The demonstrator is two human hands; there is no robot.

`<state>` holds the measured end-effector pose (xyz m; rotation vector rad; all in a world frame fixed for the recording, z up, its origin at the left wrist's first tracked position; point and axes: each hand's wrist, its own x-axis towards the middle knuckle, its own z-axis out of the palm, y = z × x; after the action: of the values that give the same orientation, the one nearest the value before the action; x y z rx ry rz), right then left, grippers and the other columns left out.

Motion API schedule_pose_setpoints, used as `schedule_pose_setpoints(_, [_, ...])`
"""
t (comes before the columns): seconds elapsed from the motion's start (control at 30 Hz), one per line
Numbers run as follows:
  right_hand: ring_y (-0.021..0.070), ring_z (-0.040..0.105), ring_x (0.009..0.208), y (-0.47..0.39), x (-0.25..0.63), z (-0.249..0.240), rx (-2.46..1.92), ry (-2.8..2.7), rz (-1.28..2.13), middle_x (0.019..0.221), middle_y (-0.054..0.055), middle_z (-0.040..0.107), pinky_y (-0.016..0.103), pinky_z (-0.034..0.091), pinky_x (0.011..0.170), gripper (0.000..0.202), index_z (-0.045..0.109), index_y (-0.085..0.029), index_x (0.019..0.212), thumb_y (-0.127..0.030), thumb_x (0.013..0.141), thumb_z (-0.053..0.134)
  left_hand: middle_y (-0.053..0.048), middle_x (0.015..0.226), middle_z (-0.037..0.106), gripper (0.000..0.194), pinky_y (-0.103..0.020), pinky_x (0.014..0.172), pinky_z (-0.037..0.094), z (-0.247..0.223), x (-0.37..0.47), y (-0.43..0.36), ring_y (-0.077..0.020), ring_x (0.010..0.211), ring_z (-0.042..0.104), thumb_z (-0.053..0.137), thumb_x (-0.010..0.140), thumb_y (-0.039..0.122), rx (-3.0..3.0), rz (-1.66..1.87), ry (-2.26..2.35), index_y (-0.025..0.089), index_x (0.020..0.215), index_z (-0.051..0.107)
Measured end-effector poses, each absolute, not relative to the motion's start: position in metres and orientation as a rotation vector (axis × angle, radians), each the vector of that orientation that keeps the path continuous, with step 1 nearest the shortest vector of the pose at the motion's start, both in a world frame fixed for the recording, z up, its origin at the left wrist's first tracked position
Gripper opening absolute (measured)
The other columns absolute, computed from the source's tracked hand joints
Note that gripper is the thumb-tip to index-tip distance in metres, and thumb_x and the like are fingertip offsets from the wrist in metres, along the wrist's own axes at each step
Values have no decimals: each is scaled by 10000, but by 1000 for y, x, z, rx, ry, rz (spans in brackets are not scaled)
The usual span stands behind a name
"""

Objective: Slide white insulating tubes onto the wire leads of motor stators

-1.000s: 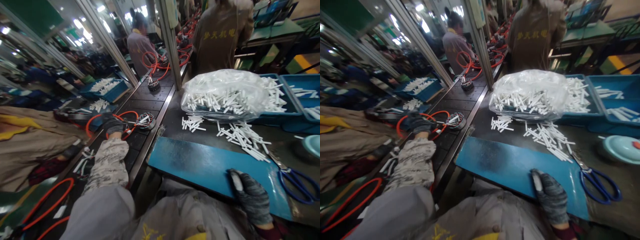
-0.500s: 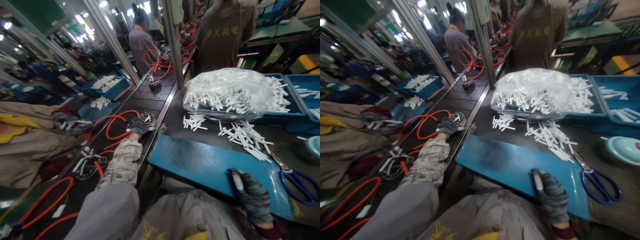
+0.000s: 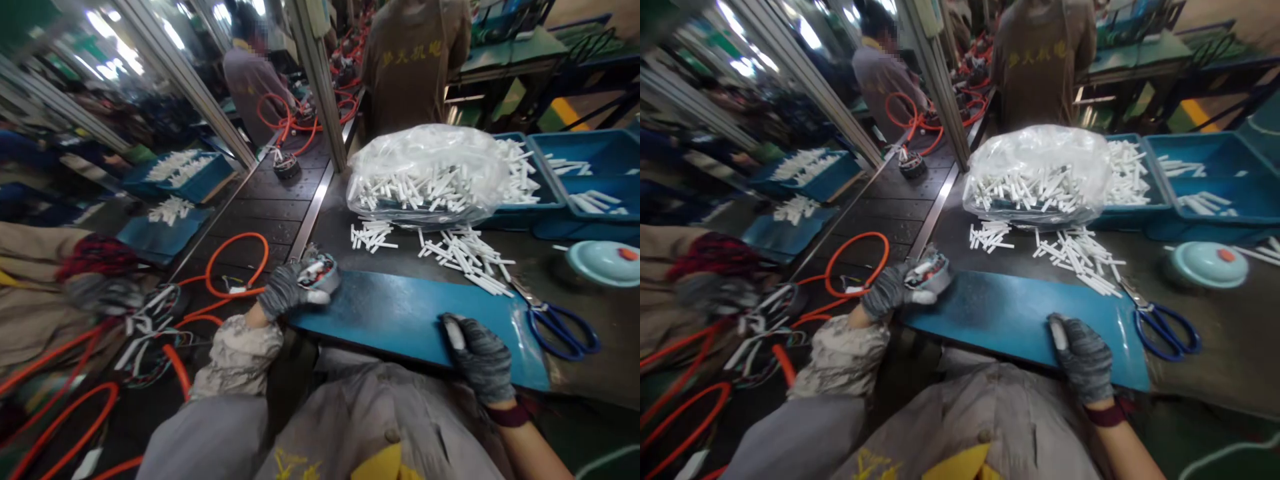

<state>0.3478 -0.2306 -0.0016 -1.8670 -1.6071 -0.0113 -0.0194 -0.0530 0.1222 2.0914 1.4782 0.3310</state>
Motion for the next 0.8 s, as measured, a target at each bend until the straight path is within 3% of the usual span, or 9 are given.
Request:
schedule_pose_setpoints(0.1, [276, 749, 775, -227, 344, 10, -1885, -1591, 40, 900, 145, 807, 395, 570, 734, 612, 794, -162, 943, -610, 1056, 393, -53, 1278, 750, 718, -452, 1108, 529, 101, 30, -87, -314, 1199, 696, 864, 684, 633, 2385, 208, 1061, 286, 1295, 720])
schedule_pose_setpoints(0.27, [239, 736, 865, -216, 336, 32, -1694, -1756, 230, 963, 101, 795, 370, 590, 790, 411, 800, -214, 1062, -476, 1056, 483, -148, 1260, 740, 568, -587, 1207, 415, 70, 69, -118, -375, 1263, 651, 757, 837, 541, 2645, 64, 943, 193, 1283, 714])
schedule_pose_setpoints(0.4, [247, 694, 1158, -197, 335, 44, -1340, -1928, 425, 1259, 97, 747, 437, 571, 1009, 307, 730, -238, 1258, -354, 1039, 550, -171, 1493, 591, 963, -528, 1225, 416, 77, 55, -112, -368, 1394, 548, 825, 727, 673, 2554, 253, 689, 188, 1506, 534])
schedule_pose_setpoints(0.43, [250, 654, 1254, -191, 334, 46, -1238, -1979, 456, 1334, 97, 719, 462, 544, 1070, 318, 702, -240, 1304, -329, 1043, 545, -173, 1496, 585, 970, -516, 1217, 425, 81, 53, -109, -362, 1392, 546, 800, 741, 706, 2526, 285, 672, 179, 1509, 528])
schedule_pose_setpoints(0.5, [246, 543, 1418, -178, 333, 51, -1048, -2064, 510, 1437, 88, 665, 498, 478, 1166, 347, 651, -248, 1374, -282, 1053, 522, -152, 1418, 648, 724, -516, 1200, 428, 86, 55, -107, -333, 1332, 590, 653, 907, 664, 2501, 308, 718, 180, 1443, 597])
schedule_pose_setpoints(0.57, [232, 457, 1497, -166, 329, 58, -911, -2111, 576, 1498, 85, 620, 512, 420, 1222, 383, 598, -253, 1433, -259, 1062, 505, -122, 1302, 720, 481, -518, 1193, 421, 88, 60, -107, -298, 1254, 640, 478, 1051, 517, 2510, 307, 764, 187, 1332, 685])
schedule_pose_setpoints(0.7, [220, 423, 1519, -149, 321, 73, -809, -2215, 743, 1542, 75, 577, 505, 385, 1248, 446, 500, -283, 1530, -321, 1087, 456, -91, 1145, 773, 400, -440, 1071, 506, 89, 58, -107, -243, 1091, 693, 441, 1086, 411, 2556, 433, 832, 190, 1241, 736])
schedule_pose_setpoints(0.8, [237, 496, 1451, -142, 318, 75, -790, -2251, 790, 1523, 89, 583, 493, 429, 1203, 452, 514, -310, 1526, -395, 1087, 450, -86, 1117, 769, 356, -440, 1034, 506, 91, 45, -107, -243, 1075, 682, 454, 1084, 365, 2666, 463, 898, 200, 1219, 740])
